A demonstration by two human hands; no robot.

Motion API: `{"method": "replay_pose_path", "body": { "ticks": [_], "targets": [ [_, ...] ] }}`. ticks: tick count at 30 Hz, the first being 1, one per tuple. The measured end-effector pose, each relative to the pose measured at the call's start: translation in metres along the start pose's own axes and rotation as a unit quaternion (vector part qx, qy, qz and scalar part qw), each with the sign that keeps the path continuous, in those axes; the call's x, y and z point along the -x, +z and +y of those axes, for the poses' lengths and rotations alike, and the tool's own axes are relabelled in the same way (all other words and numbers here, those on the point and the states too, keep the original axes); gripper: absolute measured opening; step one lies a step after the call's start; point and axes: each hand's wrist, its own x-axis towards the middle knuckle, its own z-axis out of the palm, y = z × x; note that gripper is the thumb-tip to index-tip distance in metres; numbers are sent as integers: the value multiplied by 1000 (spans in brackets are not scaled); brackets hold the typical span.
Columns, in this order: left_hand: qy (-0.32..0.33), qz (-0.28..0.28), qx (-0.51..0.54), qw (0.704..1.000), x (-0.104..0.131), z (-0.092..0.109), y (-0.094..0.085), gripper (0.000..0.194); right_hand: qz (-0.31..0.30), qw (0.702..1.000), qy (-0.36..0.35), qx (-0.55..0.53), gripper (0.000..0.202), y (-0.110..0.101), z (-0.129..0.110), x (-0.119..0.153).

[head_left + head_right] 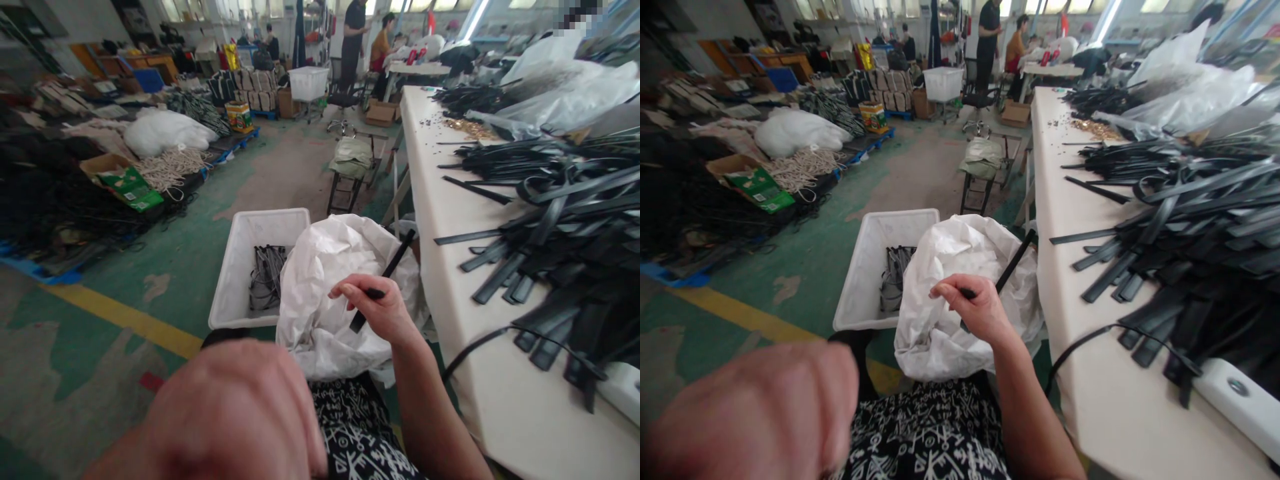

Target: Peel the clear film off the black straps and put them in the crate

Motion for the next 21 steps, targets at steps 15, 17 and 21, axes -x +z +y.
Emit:
{"method": "replay_pose_path", "body": {
  "ticks": [15,17,21],
  "targets": [
    [-166,86,223,957,-56,-114,32,44,-25,997,-29,61,25,12,-10,-12],
    [-121,147,89,978,-55,-113,26,43,-16,997,-11,81,26,20,-5,-10],
    [-55,200,-156,966,-52,-112,24,47,14,992,26,123,24,38,0,-10]
  ]
}}
